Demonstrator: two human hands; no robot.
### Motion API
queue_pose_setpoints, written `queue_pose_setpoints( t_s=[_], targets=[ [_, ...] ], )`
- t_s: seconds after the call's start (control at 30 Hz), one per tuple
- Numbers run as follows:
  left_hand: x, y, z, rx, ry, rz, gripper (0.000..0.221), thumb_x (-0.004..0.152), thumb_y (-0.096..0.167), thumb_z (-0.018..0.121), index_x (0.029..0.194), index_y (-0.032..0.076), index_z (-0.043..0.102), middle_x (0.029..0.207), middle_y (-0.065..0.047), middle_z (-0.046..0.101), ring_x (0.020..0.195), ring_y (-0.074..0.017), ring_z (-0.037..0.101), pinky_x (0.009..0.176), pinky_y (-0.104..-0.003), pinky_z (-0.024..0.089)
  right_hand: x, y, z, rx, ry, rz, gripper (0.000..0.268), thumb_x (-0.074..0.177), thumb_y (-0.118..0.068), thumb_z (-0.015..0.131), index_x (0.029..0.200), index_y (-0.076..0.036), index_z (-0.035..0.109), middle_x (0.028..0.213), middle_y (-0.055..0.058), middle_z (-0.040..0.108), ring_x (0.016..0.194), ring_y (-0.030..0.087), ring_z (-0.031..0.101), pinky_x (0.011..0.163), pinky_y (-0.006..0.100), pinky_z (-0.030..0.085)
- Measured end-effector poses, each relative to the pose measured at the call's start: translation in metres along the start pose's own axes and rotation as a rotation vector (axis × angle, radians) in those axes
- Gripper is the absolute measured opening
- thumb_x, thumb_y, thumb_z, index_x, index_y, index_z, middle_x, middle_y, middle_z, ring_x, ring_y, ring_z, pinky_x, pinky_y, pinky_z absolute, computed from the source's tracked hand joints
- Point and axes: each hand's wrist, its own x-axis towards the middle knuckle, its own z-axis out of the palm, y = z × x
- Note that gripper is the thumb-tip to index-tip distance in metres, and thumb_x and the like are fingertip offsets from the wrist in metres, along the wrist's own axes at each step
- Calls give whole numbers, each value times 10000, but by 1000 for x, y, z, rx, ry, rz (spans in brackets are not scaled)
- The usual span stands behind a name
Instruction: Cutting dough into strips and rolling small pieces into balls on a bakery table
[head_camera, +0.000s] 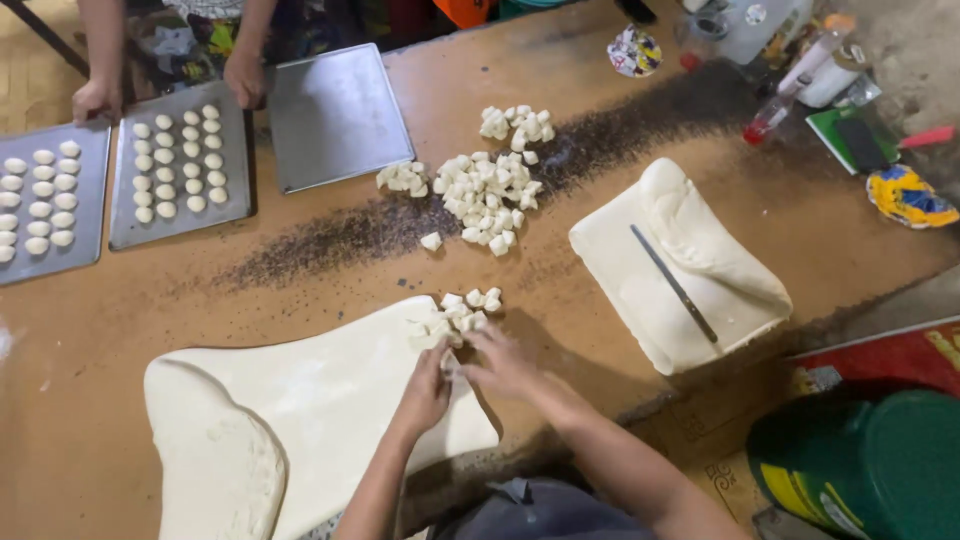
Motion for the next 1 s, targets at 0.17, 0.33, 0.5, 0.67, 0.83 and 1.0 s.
queue_pose_setpoints(
  t_s=[0.17,0.33,0.5,0.67,0.83,1.0],
  targets=[
    [-6,43,-15,-65,26,154,682,759,-79,640,1401,50,449,1371,-277,531,1340,-488,437,1114,-548,398,-12,-19,20,273,159,-319,122,894,-175,738,1009,-140,724,913,65,684,882,314,710,804,396,574],
    [2,-13,54,-119,158,-57,198,883,179,644,985,78,782,1003,-157,781,1026,-406,707,835,-500,562,7,57,66,233,378,-174,210,860,-393,754,862,-200,671,731,34,641,679,253,698,582,358,553],
    [-19,111,19,-166,60,127,91,921,173,697,958,127,766,953,-124,791,958,-366,741,852,-442,582,4,60,-1,-9,-137,286,275,937,-231,629,1150,-59,606,1118,228,689,1107,403,675,951,523,534],
    [-6,111,5,-5,20,-126,823,798,-129,591,1536,120,325,1495,-271,363,1306,-490,498,1074,-598,474,-11,41,-5,231,-42,-189,452,866,-410,799,1124,-94,603,1061,165,656,1023,406,664,862,505,556],
    [10,89,36,48,71,-137,373,866,56,679,1232,125,683,897,-143,767,928,-374,736,803,-497,572,-15,38,-8,345,186,-330,141,912,-293,774,979,-176,734,884,50,733,820,287,733,690,359,581],
    [5,34,95,498,-146,-184,154,801,287,685,786,166,778,678,-107,725,721,-355,732,654,-490,594,-6,115,41,154,243,-164,155,881,-327,749,865,-193,673,686,73,663,646,296,696,537,395,534]
  ],
)
